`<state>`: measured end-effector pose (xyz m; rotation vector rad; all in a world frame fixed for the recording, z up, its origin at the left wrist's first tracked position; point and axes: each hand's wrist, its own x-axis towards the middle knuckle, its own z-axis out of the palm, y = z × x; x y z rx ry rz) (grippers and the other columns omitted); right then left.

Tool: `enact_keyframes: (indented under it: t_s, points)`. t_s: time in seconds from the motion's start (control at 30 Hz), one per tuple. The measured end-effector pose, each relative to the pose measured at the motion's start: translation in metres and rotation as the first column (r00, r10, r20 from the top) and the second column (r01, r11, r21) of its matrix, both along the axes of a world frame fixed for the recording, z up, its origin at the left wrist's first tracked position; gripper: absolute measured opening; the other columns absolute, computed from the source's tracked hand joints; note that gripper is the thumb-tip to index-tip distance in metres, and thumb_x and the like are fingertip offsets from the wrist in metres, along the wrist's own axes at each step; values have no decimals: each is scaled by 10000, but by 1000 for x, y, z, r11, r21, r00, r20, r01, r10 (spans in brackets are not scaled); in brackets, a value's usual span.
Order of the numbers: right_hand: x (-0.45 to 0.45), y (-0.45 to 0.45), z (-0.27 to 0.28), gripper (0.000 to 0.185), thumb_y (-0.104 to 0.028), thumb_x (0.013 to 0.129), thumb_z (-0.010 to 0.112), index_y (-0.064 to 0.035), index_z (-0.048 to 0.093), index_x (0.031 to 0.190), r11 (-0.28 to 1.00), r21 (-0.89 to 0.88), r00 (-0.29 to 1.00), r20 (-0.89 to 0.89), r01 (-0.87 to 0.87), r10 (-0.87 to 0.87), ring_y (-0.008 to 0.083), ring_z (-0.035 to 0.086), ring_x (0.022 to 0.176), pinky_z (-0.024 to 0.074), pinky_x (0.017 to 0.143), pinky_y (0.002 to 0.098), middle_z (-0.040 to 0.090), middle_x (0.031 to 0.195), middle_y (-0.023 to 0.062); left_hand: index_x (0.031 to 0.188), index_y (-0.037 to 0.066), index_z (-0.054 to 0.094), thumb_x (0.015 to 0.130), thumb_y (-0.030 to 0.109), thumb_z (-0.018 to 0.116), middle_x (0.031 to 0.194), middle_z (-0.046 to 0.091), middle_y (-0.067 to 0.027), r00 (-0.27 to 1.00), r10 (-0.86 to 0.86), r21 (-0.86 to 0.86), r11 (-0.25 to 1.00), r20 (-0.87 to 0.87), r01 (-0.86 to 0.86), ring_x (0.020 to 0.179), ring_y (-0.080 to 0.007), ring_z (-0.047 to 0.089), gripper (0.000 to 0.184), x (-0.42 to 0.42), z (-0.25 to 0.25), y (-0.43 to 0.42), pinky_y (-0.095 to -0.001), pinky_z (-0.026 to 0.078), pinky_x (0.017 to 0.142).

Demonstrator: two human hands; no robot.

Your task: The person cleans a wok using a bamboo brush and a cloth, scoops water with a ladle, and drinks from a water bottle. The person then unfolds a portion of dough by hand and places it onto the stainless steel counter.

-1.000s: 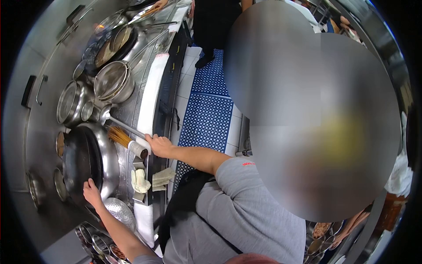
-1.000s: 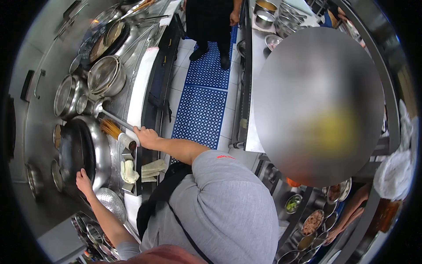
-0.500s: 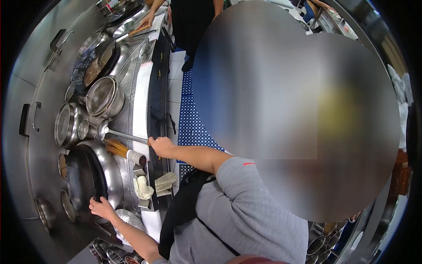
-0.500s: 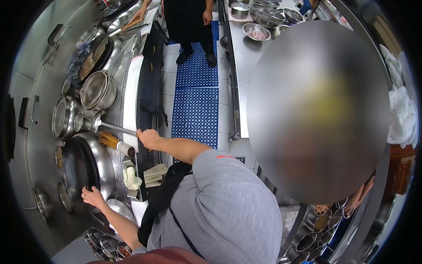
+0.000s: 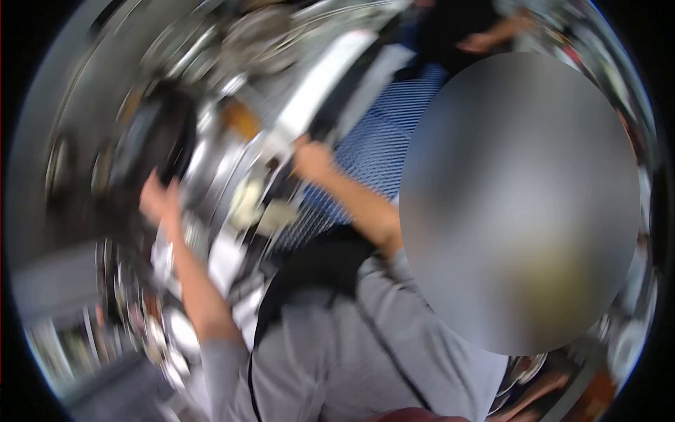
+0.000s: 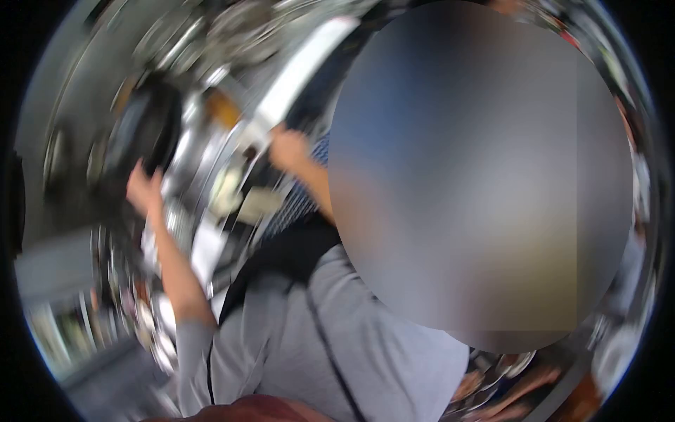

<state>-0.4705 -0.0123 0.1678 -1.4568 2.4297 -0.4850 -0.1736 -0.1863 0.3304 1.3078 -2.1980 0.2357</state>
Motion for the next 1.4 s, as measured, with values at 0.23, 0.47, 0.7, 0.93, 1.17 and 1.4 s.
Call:
enact_keyframes:
  t_s: [0.23,0.47,0.7,0.93,1.17,1.4]
  points:
    - [3,-8,7,311,-232,929,531,8,463,1116,998,36,993,106,49,-53,459,679,859,536,780,548,680,915,303,1320,-22,528,746,157,715,1299,551,-267,992,42,-167,984,-116,-62,1251,-434,469,629,5,-33,31,-483,321,1099]
    - [1,-9,10,349,-261,929,570,8,445,1113,998,59,993,111,28,-35,479,669,869,525,805,560,680,919,301,1325,-9,539,767,338,742,1203,607,-225,965,-60,390,920,255,-46,1117,-364,570,688,-57,-85,129,-475,420,997]
    - [2,-11,7,331,-273,930,565,-29,432,1110,997,60,994,96,53,-59,484,666,864,526,789,568,678,909,299,1235,-15,584,768,220,788,1079,674,-161,913,145,553,827,-382,100,969,-276,658,562,-50,-100,109,-384,522,870]
    - [-2,-9,3,355,-291,918,585,-37,412,1095,999,44,997,78,23,-27,484,669,830,530,760,576,673,889,305,1147,-4,591,718,91,834,1005,683,-91,115,265,289,866,-957,408,868,-162,655,502,-14,2,48,-313,537,778]
    - [-3,-8,-1,370,-272,895,598,-14,435,1103,999,6,995,83,50,-50,472,677,798,539,726,566,680,864,285,1154,21,595,667,207,797,1109,625,-211,990,-65,-261,965,-128,30,1064,-392,580,559,11,81,-2,-444,452,950]
    - [2,-3,1,370,-115,796,615,37,503,1114,998,20,979,194,61,-64,395,706,847,564,742,483,708,915,225,1151,-8,557,760,230,793,1055,614,-240,964,-254,154,958,75,240,1007,-443,575,516,22,32,-44,-482,457,862]
